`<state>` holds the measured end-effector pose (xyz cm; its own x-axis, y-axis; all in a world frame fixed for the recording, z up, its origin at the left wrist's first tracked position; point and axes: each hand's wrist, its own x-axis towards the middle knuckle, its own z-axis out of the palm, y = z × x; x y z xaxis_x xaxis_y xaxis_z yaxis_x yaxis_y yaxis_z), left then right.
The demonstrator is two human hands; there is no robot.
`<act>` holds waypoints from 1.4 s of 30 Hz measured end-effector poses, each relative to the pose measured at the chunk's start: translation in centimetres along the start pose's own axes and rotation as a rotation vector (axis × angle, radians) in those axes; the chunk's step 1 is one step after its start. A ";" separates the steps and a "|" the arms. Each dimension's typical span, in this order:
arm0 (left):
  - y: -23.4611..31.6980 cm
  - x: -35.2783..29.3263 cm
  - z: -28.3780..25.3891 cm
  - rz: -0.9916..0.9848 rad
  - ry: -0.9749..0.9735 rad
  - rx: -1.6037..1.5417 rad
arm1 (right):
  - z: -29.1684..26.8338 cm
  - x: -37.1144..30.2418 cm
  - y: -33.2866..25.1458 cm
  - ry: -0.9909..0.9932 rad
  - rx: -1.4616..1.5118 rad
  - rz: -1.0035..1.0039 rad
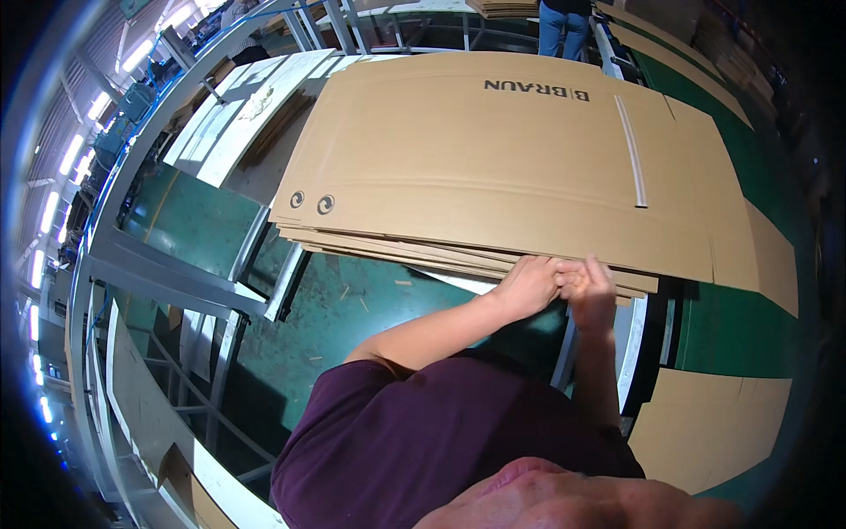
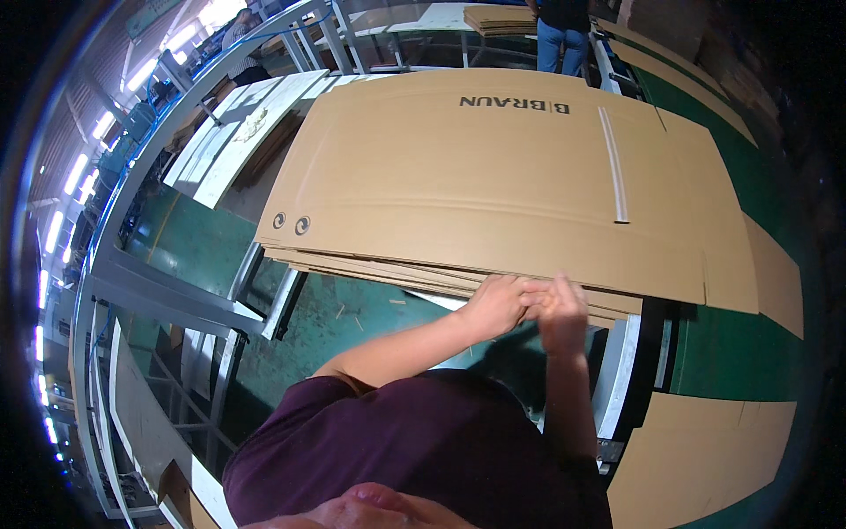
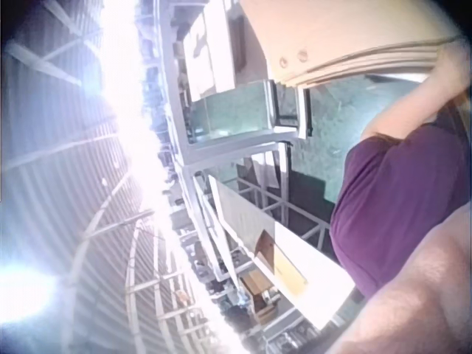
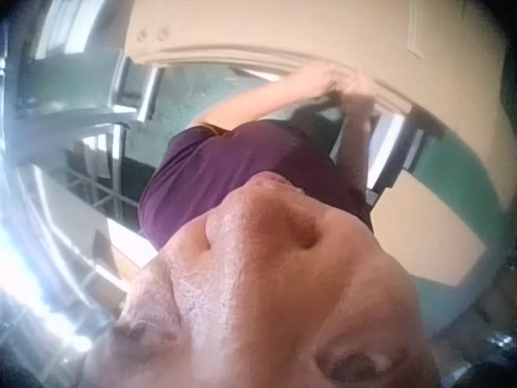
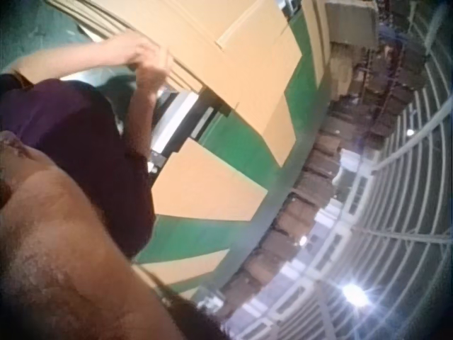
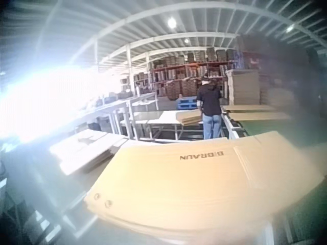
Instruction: The person folds flat cardboard pieces along pre-scored lines on a workbench. They repeatedly pick up a piece, fold the flaps, and place the folded cardboard onto a stack.
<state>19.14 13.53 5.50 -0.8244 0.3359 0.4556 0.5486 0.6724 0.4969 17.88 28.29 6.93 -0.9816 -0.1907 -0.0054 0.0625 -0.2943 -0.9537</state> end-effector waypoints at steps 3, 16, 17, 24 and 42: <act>-0.5 -1.6 0.4 -0.067 0.046 -0.045 | 3.5 -0.5 -1.5 -0.098 0.170 0.158; 3.2 -1.5 -9.3 0.256 0.048 -0.065 | -9.6 -5.7 -2.9 -0.389 -0.004 0.258; 4.8 1.5 -9.7 0.279 0.036 -0.024 | -12.5 -6.5 -3.2 -0.224 0.033 0.230; 2.6 5.3 -4.9 0.376 -0.175 0.089 | -24.1 -5.2 -7.3 0.666 0.387 -0.354; 0.4 3.9 -3.1 0.439 -0.060 -0.052 | -4.4 0.5 -4.9 -0.336 -1.415 -0.795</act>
<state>16.52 13.09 9.76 -0.5174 0.6211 0.5887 0.8536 0.4238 0.3031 16.34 33.74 10.24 -0.5940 -0.6550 0.4670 -0.7905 0.5828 -0.1881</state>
